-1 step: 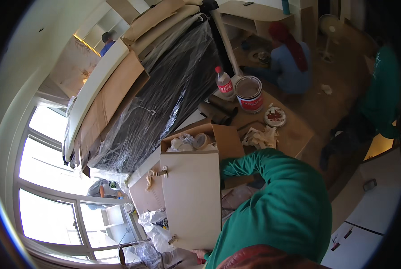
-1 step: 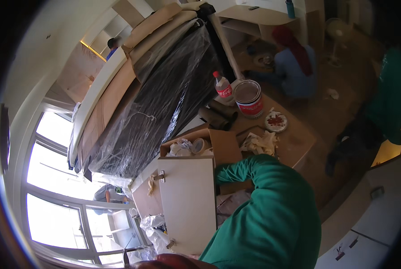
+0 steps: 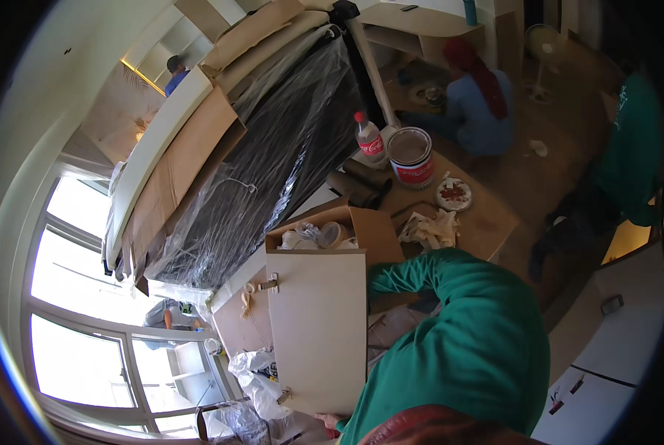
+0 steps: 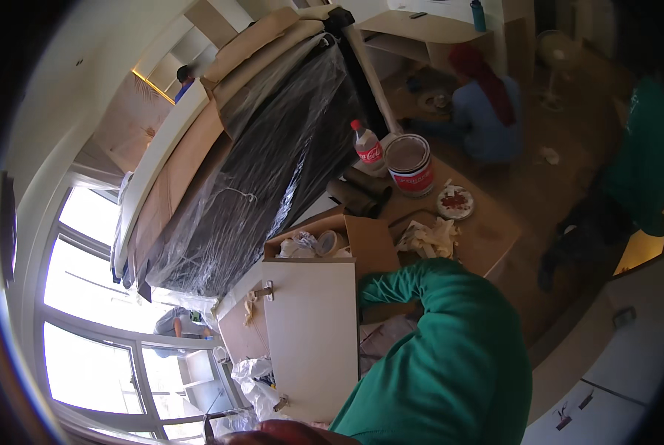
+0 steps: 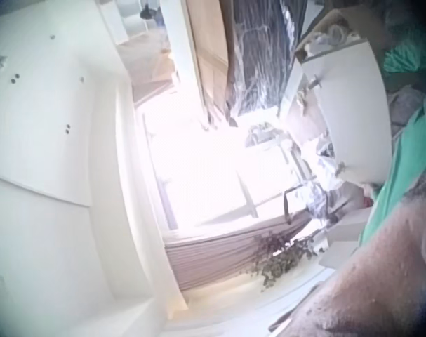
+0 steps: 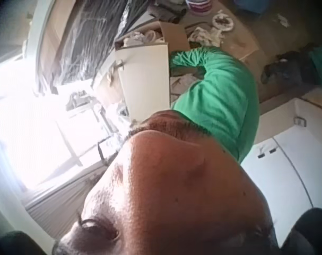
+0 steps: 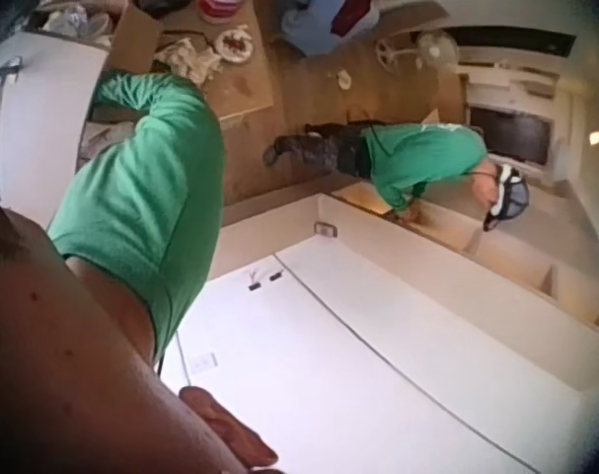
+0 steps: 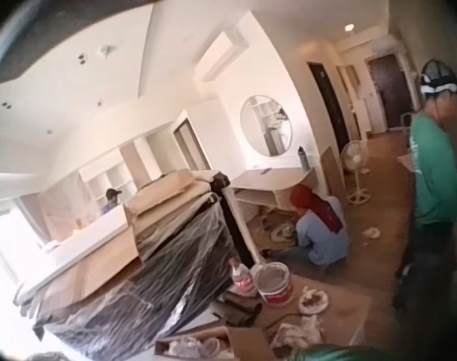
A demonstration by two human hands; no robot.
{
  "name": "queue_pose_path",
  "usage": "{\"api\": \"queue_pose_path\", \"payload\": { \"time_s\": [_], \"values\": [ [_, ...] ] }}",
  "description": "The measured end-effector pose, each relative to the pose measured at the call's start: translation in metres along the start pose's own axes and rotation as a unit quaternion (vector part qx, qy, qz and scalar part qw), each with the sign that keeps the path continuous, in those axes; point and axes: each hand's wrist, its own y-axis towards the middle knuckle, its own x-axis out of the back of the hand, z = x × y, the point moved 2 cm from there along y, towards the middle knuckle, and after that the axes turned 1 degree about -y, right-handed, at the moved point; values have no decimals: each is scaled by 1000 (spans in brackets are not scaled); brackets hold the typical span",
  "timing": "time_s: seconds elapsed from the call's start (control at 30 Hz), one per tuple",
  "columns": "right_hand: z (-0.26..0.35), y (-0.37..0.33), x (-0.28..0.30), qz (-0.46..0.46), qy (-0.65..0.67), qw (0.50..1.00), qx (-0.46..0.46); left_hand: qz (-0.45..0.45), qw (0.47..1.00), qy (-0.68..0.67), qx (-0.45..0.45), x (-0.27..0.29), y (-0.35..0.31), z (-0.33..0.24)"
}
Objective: The person prepares a cabinet door by removing protective film from its surface and applying a long strip of white tape along one edge.
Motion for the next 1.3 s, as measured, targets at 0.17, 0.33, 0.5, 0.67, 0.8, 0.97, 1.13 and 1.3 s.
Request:
{"api": "queue_pose_path", "payload": {
  "time_s": [0.17, 0.33, 0.5, 0.67, 0.8, 0.97, 1.13, 1.3],
  "values": [
    [-62, -65, -46, 60, -46, 995, -62, 34, 999, 12, -10, -14, 16, -4],
    [-114, -110, -75, 112, -47, 987, -109, 141, 989, 25, -44, -2, 53, -44],
    [-139, -131, -47, 140, -47, 977, -151, 145, 981, 83, 97, -61, 110, -93],
    [-139, -124, -22, 207, -62, 957, -194, 152, 978, 113, 84, -77, 177, -98],
    [-134, -116, -4, 219, -81, 951, -204, 156, 968, 190, 50, -114, 220, -76],
    [-60, -105, -45, 207, -141, 951, -178, 74, 966, 246, 9, -96, 249, -56],
    [45, -142, -68, 84, -89, 991, -59, 131, 936, 317, -73, -88, 283, -70],
    [100, -152, -95, -176, 13, 981, 81, 177, 939, 279, -101, -49, 273, -103]
  ]
}}
